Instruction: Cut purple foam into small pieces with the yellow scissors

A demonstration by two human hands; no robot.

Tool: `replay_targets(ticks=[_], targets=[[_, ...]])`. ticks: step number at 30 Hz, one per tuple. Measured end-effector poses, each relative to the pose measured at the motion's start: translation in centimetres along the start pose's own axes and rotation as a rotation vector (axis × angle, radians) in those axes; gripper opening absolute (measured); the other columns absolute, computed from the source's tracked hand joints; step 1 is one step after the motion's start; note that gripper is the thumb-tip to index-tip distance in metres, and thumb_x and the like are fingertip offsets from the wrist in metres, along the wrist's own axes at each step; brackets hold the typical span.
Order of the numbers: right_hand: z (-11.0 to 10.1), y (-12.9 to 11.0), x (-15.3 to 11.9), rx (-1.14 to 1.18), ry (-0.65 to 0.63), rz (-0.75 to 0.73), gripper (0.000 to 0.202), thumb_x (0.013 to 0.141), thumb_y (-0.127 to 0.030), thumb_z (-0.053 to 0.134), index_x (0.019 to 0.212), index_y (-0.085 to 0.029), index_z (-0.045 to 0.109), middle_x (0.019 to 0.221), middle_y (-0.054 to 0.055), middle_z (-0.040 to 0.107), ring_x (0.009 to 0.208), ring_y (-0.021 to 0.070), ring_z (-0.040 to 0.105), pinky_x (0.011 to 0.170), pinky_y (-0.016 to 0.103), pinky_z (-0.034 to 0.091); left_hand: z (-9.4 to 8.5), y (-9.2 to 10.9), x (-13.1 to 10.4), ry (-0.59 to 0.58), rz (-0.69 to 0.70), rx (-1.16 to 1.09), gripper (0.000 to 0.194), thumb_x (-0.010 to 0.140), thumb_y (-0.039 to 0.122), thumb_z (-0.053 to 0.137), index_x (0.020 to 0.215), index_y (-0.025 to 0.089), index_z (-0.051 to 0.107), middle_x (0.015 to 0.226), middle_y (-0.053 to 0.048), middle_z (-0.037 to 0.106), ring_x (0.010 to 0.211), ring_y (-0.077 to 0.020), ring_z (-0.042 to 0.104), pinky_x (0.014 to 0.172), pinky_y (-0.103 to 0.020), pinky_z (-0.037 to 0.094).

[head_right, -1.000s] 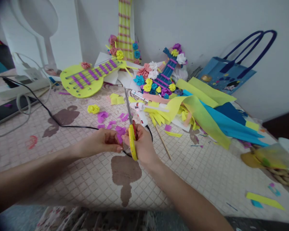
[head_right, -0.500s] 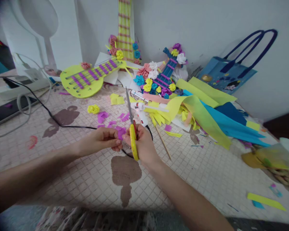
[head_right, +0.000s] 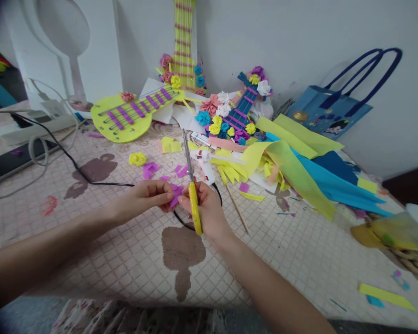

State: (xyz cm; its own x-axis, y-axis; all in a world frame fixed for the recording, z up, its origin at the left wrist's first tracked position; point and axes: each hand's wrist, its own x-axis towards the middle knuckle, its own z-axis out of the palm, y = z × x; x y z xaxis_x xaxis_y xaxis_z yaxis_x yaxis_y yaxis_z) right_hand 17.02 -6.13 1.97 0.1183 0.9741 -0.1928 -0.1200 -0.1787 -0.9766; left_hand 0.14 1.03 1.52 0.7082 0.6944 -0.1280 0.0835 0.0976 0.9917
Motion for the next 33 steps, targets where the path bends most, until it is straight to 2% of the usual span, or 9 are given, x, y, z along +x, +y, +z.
replay_targets(ticks=[4, 8, 17, 22, 27, 33], targets=[[0.0, -0.3, 0.0, 0.027, -0.037, -0.015, 0.037, 0.064, -0.041, 0.080, 0.078, -0.021, 0.053, 0.055, -0.010, 0.045, 0.045, 0.0065, 0.038, 0.042, 0.020, 0.030, -0.1, 0.1, 0.0, -0.007, -0.031, -0.024, 0.024, 0.082, 0.033, 0.068, 0.075, 0.013, 0.058, 0.068, 0.000, 0.065, 0.063, -0.0095, 0.059, 0.065, -0.023, 0.049], [0.0, 0.0, 0.3, 0.037, -0.049, -0.009, 0.038, 0.060, -0.035, 0.083, 0.078, -0.019, 0.054, 0.056, -0.010, 0.046, 0.045, 0.0050, 0.036, 0.041, 0.019, 0.025, -0.1, 0.3, 0.0, -0.050, -0.028, -0.023, 0.025, 0.083, 0.034, 0.068, 0.074, 0.012, 0.058, 0.067, 0.000, 0.064, 0.062, -0.0089, 0.058, 0.064, -0.022, 0.048], [0.0, 0.1, 0.3, 0.014, -0.003, -0.006, 0.037, 0.062, -0.036, 0.081, 0.080, -0.020, 0.053, 0.059, -0.009, 0.048, 0.047, 0.0058, 0.038, 0.043, 0.020, 0.030, 0.0, 0.1, -0.1, -0.056, -0.095, -0.124, 0.029, 0.076, 0.037, 0.076, 0.077, 0.013, 0.059, 0.070, -0.002, 0.068, 0.064, -0.0105, 0.062, 0.065, -0.024, 0.051], [0.0, 0.0, -0.1, 0.024, -0.118, 0.010, 0.042, 0.069, -0.050, 0.077, 0.083, -0.022, 0.049, 0.057, -0.009, 0.043, 0.046, 0.0073, 0.038, 0.042, 0.020, 0.028, -1.2, 0.6, 0.1, -0.038, -0.092, -0.194, 0.032, 0.073, 0.037, 0.080, 0.075, 0.013, 0.059, 0.070, -0.002, 0.070, 0.065, -0.0105, 0.065, 0.066, -0.024, 0.052], [-0.7, 0.5, -0.3, -0.130, -0.241, -0.093, 0.047, 0.080, -0.068, 0.059, 0.089, -0.023, 0.047, 0.068, -0.006, 0.044, 0.055, 0.0101, 0.041, 0.051, 0.024, 0.041, -3.0, 1.8, 0.2, -0.061, -0.029, -0.199, 0.033, 0.071, 0.037, 0.082, 0.074, 0.013, 0.060, 0.070, -0.003, 0.072, 0.065, -0.0110, 0.067, 0.066, -0.023, 0.053], [-0.8, -0.4, -0.9, -0.390, -0.328, -0.071, 0.048, 0.083, -0.070, 0.053, 0.084, -0.022, 0.049, 0.060, -0.007, 0.037, 0.051, 0.0106, 0.035, 0.047, 0.024, 0.033, -4.5, 2.8, -0.1, 0.007, 0.019, -0.247, 0.032, 0.068, 0.034, 0.084, 0.073, 0.012, 0.061, 0.080, -0.006, 0.075, 0.075, -0.0143, 0.072, 0.077, -0.028, 0.056]])
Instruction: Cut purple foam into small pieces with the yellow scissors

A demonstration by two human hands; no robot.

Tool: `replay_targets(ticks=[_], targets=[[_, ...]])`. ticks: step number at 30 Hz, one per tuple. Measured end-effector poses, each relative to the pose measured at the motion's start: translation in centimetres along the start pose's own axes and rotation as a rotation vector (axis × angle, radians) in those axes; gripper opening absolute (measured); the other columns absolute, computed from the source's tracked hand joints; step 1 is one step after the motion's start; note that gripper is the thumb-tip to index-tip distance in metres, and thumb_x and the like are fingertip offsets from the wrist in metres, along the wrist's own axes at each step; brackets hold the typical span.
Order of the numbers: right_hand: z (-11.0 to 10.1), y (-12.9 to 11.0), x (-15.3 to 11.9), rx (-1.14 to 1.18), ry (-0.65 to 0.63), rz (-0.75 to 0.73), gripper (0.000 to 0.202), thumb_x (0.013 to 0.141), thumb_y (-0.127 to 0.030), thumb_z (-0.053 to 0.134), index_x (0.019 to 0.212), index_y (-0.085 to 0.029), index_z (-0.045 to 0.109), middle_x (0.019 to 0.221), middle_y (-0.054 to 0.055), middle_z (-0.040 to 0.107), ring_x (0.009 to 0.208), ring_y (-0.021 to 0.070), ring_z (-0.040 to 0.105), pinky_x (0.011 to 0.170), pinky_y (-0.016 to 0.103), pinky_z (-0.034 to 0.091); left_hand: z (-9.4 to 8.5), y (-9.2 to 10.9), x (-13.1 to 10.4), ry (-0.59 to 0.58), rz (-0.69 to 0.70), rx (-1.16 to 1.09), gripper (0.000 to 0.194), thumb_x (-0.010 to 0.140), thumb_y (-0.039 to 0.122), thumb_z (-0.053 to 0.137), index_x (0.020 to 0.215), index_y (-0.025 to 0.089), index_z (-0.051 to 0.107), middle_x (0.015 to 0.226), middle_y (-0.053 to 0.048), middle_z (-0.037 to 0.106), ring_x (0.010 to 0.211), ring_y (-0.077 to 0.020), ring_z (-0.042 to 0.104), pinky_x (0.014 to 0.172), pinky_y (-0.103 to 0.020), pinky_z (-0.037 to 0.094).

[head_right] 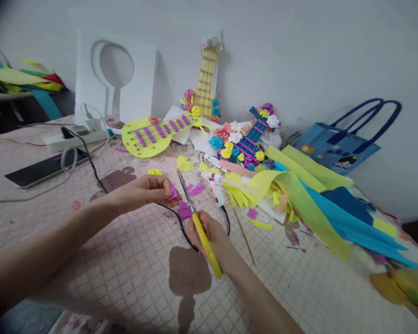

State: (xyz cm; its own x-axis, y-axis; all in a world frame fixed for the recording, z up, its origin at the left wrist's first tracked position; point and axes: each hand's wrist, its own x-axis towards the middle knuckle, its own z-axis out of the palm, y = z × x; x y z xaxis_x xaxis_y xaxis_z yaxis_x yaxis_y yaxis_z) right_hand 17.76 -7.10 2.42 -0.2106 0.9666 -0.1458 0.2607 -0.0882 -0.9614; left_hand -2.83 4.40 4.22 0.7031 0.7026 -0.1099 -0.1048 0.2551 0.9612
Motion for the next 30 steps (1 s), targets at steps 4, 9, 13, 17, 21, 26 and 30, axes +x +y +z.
replay_targets(ticks=[4, 9, 13, 17, 21, 26, 30], targets=[[0.2, -0.8, -0.2, -0.092, -0.022, -0.009, 0.040, 0.083, -0.061, 0.060, 0.080, -0.022, 0.050, 0.063, -0.004, 0.043, 0.055, 0.0116, 0.040, 0.050, 0.024, 0.036, -0.4, 0.5, -0.2, 0.013, 0.030, -0.039, 0.027, 0.071, 0.028, 0.082, 0.074, 0.012, 0.061, 0.080, -0.006, 0.075, 0.077, -0.0138, 0.072, 0.080, -0.029, 0.056], [0.0, 0.3, 0.3, -0.089, -0.066, -0.023, 0.030, 0.086, -0.050, 0.061, 0.081, -0.022, 0.051, 0.060, -0.005, 0.041, 0.052, 0.0110, 0.038, 0.047, 0.023, 0.034, -0.6, 0.5, -0.2, 0.014, 0.035, -0.044, 0.025, 0.073, 0.026, 0.081, 0.075, 0.012, 0.060, 0.080, -0.007, 0.075, 0.075, -0.0140, 0.072, 0.080, -0.029, 0.056], [-0.1, 0.6, 0.4, -0.130, -0.056, -0.035, 0.025, 0.088, -0.042, 0.060, 0.078, -0.021, 0.049, 0.060, -0.005, 0.042, 0.051, 0.0102, 0.037, 0.046, 0.023, 0.033, -0.6, 0.5, -0.2, 0.009, 0.030, -0.036, 0.025, 0.073, 0.025, 0.080, 0.074, 0.012, 0.060, 0.080, -0.008, 0.075, 0.074, -0.0145, 0.072, 0.079, -0.030, 0.056], [0.1, 0.4, 0.4, -0.131, -0.041, -0.029, 0.027, 0.087, -0.040, 0.061, 0.076, -0.022, 0.045, 0.064, -0.004, 0.045, 0.052, 0.0097, 0.038, 0.045, 0.022, 0.031, -0.5, 0.5, -0.2, 0.005, 0.037, -0.041, 0.024, 0.074, 0.023, 0.080, 0.074, 0.011, 0.060, 0.081, -0.008, 0.076, 0.073, -0.0142, 0.073, 0.077, -0.029, 0.057], [0.1, 0.8, 0.4, -0.143, -0.023, -0.043, 0.030, 0.086, -0.042, 0.061, 0.073, -0.022, 0.043, 0.063, -0.004, 0.045, 0.053, 0.0097, 0.037, 0.045, 0.022, 0.030, -0.5, 0.5, -0.2, 0.013, 0.032, -0.049, 0.024, 0.073, 0.024, 0.080, 0.074, 0.011, 0.060, 0.081, -0.008, 0.077, 0.072, -0.0136, 0.074, 0.076, -0.027, 0.057], [0.2, 0.9, 0.5, -0.129, -0.010, -0.017, 0.029, 0.085, -0.039, 0.063, 0.073, -0.022, 0.043, 0.061, -0.005, 0.044, 0.052, 0.0103, 0.037, 0.045, 0.022, 0.031, -0.5, 0.5, -0.3, 0.022, 0.036, -0.049, 0.025, 0.073, 0.025, 0.081, 0.074, 0.012, 0.060, 0.082, -0.007, 0.077, 0.073, -0.0136, 0.074, 0.075, -0.026, 0.057], [0.3, 0.7, 0.6, -0.069, -0.006, 0.003, 0.033, 0.081, -0.042, 0.068, 0.071, -0.023, 0.042, 0.060, -0.006, 0.044, 0.051, 0.0103, 0.035, 0.044, 0.023, 0.029, -0.5, 0.5, -0.3, 0.021, 0.040, -0.036, 0.024, 0.074, 0.025, 0.080, 0.074, 0.012, 0.059, 0.082, -0.007, 0.077, 0.073, -0.0133, 0.073, 0.076, -0.027, 0.057]])
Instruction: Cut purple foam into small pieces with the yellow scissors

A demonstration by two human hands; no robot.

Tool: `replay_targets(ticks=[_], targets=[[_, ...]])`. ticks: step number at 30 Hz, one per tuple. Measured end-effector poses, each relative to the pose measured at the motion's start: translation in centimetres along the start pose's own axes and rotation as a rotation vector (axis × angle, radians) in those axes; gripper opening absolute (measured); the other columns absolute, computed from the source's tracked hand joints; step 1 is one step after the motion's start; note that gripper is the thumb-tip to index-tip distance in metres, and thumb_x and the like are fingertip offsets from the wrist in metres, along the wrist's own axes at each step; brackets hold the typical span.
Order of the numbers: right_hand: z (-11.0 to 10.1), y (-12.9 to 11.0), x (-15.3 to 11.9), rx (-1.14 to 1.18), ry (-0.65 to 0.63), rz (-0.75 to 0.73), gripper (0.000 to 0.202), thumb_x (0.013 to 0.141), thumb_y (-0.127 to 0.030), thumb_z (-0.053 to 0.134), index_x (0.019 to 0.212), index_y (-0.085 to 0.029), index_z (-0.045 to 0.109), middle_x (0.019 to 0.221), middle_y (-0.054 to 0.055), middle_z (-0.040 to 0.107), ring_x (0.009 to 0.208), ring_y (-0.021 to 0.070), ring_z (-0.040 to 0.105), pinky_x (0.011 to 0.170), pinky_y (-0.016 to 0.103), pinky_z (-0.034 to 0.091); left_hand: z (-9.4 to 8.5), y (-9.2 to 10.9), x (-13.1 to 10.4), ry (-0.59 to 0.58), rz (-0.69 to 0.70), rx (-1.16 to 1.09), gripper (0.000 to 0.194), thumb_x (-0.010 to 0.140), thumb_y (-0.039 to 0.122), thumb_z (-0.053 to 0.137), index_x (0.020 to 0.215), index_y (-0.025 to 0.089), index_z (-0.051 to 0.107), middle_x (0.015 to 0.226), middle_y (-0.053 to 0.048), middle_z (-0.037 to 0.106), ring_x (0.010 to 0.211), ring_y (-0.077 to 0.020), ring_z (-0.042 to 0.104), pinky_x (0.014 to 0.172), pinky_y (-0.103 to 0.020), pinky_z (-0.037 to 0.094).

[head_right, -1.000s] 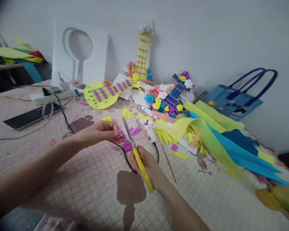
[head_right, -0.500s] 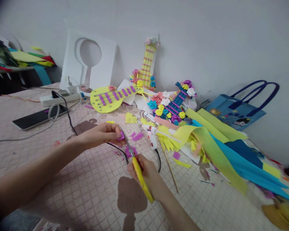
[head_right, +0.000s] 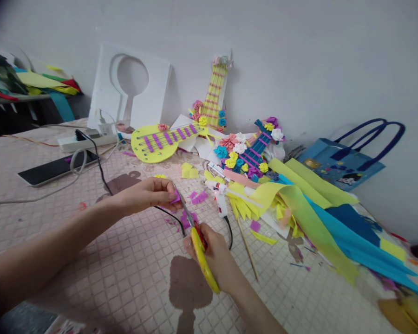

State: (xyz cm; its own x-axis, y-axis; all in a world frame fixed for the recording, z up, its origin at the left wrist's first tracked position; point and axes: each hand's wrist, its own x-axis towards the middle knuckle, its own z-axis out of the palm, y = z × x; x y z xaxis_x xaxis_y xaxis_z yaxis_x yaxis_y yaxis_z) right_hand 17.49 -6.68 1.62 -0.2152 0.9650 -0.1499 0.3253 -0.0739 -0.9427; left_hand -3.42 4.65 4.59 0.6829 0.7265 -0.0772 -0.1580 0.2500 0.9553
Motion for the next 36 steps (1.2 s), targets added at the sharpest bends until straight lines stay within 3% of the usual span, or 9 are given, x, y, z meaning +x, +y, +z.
replay_targets(ticks=[5, 17, 30, 36], targets=[[-0.05, 0.16, -0.03, 0.069, 0.008, -0.017, 0.037, 0.078, -0.050, 0.067, 0.069, -0.023, 0.043, 0.059, -0.005, 0.046, 0.050, 0.0101, 0.036, 0.043, 0.022, 0.028, -0.01, -0.05, 0.04, -0.003, -0.002, 0.000, 0.024, 0.073, 0.025, 0.080, 0.074, 0.012, 0.059, 0.080, -0.007, 0.076, 0.073, -0.0136, 0.073, 0.077, -0.028, 0.057], [0.14, -0.28, 0.04, 0.103, 0.015, 0.026, 0.036, 0.074, -0.042, 0.073, 0.068, -0.023, 0.043, 0.058, -0.007, 0.040, 0.049, 0.0095, 0.032, 0.042, 0.022, 0.026, -0.07, 0.08, -0.03, -0.011, 0.015, -0.006, 0.024, 0.073, 0.024, 0.080, 0.074, 0.012, 0.060, 0.080, -0.007, 0.077, 0.073, -0.0134, 0.073, 0.076, -0.027, 0.057], [-0.13, 0.42, 0.26, 0.065, 0.075, 0.003, 0.036, 0.076, -0.051, 0.068, 0.066, -0.023, 0.047, 0.054, -0.005, 0.042, 0.047, 0.0102, 0.034, 0.041, 0.023, 0.027, -0.03, 0.34, -0.08, -0.009, 0.002, -0.010, 0.025, 0.072, 0.025, 0.081, 0.072, 0.012, 0.059, 0.078, -0.005, 0.076, 0.073, -0.0126, 0.073, 0.078, -0.026, 0.056], [0.14, 0.48, 0.39, 0.112, 0.065, 0.083, 0.042, 0.074, -0.061, 0.065, 0.072, -0.022, 0.048, 0.049, -0.009, 0.036, 0.039, 0.0075, 0.031, 0.036, 0.021, 0.026, -0.05, -0.12, 0.05, -0.016, -0.004, -0.020, 0.030, 0.069, 0.029, 0.084, 0.073, 0.012, 0.059, 0.081, -0.007, 0.076, 0.075, -0.0139, 0.073, 0.077, -0.027, 0.057]])
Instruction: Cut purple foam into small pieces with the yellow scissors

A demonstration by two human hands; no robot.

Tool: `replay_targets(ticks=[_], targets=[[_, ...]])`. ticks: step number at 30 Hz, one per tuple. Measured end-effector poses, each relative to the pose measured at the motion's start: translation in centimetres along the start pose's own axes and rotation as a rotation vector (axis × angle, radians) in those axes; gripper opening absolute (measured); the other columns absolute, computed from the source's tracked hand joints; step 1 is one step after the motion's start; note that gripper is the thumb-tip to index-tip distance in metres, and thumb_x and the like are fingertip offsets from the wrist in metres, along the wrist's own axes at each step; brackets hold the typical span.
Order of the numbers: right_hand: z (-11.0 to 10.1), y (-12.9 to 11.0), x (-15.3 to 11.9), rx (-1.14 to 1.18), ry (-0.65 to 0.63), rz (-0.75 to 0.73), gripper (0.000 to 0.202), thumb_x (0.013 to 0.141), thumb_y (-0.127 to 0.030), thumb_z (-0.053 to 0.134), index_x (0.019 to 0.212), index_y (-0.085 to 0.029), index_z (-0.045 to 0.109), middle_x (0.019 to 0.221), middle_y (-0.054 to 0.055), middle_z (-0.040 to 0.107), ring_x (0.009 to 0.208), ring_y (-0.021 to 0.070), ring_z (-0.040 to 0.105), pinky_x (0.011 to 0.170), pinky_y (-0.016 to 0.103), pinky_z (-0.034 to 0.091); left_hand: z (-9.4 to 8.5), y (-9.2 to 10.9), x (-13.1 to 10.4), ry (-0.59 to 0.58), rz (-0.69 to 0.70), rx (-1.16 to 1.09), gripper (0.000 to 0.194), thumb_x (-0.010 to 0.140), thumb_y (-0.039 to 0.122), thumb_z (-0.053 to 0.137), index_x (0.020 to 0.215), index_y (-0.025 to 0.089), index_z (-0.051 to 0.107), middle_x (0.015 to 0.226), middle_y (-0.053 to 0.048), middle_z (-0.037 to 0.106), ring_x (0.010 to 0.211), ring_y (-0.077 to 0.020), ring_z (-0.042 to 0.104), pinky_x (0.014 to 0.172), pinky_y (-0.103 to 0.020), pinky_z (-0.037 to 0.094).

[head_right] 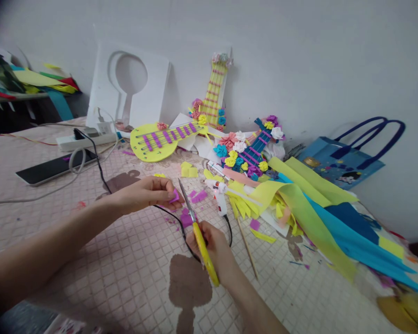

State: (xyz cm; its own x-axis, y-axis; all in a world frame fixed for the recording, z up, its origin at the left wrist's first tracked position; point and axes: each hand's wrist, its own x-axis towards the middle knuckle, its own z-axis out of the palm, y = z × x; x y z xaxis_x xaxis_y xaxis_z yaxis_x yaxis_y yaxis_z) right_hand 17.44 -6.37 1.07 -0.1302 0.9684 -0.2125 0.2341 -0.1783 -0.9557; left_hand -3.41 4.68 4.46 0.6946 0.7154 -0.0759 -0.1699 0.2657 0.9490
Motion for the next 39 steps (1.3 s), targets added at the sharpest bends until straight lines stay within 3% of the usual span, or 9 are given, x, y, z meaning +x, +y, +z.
replay_targets(ticks=[8, 14, 18, 27, 33, 39], targets=[[0.3, -0.5, 0.0, 0.293, 0.074, -0.015, 0.057, 0.068, -0.073, 0.066, 0.076, -0.021, 0.045, 0.052, -0.009, 0.044, 0.037, 0.0046, 0.035, 0.036, 0.018, 0.030, 1.1, -1.9, 0.1, -0.115, -0.105, 0.104, 0.029, 0.073, 0.036, 0.081, 0.075, 0.012, 0.063, 0.075, -0.004, 0.075, 0.074, -0.0138, 0.072, 0.073, -0.025, 0.055], [0.2, -0.7, -0.1, 0.312, 0.146, -0.032, 0.038, 0.067, -0.042, 0.079, 0.083, -0.020, 0.052, 0.057, -0.008, 0.051, 0.042, 0.0059, 0.043, 0.039, 0.017, 0.035, 2.2, -2.9, 0.0, -0.163, -0.184, 0.132, 0.030, 0.073, 0.037, 0.080, 0.077, 0.012, 0.063, 0.074, -0.004, 0.074, 0.066, -0.0122, 0.069, 0.071, -0.026, 0.055], [0.2, -0.9, -0.3, 0.313, 0.147, -0.062, 0.034, 0.066, -0.034, 0.079, 0.081, -0.020, 0.053, 0.058, -0.008, 0.052, 0.043, 0.0061, 0.044, 0.040, 0.018, 0.035, 2.5, -3.3, 0.0, -0.187, -0.211, 0.140, 0.030, 0.073, 0.038, 0.080, 0.076, 0.012, 0.064, 0.075, -0.003, 0.073, 0.065, -0.0115, 0.069, 0.069, -0.025, 0.056], [0.2, -0.3, 0.1, 0.392, 0.077, -0.082, 0.040, 0.078, -0.055, 0.069, 0.079, -0.021, 0.050, 0.054, -0.009, 0.044, 0.041, 0.0055, 0.036, 0.039, 0.018, 0.032, 2.3, -3.0, -0.1, -0.156, -0.177, 0.109, 0.031, 0.073, 0.036, 0.081, 0.076, 0.013, 0.061, 0.074, -0.003, 0.074, 0.066, -0.0113, 0.069, 0.068, -0.023, 0.056], [-0.1, 0.6, 0.0, 0.215, -0.031, -0.093, 0.049, 0.080, -0.070, 0.058, 0.082, -0.022, 0.049, 0.057, -0.007, 0.042, 0.044, 0.0077, 0.038, 0.042, 0.020, 0.037, 1.5, -2.1, 0.0, -0.118, -0.096, -0.012, 0.025, 0.073, 0.028, 0.082, 0.074, 0.012, 0.063, 0.077, -0.004, 0.073, 0.072, -0.0108, 0.069, 0.073, -0.022, 0.054], [-0.5, 1.0, -0.4, 0.018, -0.172, -0.104, 0.041, 0.088, -0.061, 0.053, 0.083, -0.020, 0.050, 0.062, -0.006, 0.041, 0.049, 0.0082, 0.037, 0.044, 0.020, 0.035, 0.3, -0.8, 0.2, -0.090, 0.010, -0.099, 0.027, 0.071, 0.028, 0.084, 0.072, 0.012, 0.062, 0.079, -0.006, 0.073, 0.077, -0.0134, 0.071, 0.078, -0.025, 0.054]])
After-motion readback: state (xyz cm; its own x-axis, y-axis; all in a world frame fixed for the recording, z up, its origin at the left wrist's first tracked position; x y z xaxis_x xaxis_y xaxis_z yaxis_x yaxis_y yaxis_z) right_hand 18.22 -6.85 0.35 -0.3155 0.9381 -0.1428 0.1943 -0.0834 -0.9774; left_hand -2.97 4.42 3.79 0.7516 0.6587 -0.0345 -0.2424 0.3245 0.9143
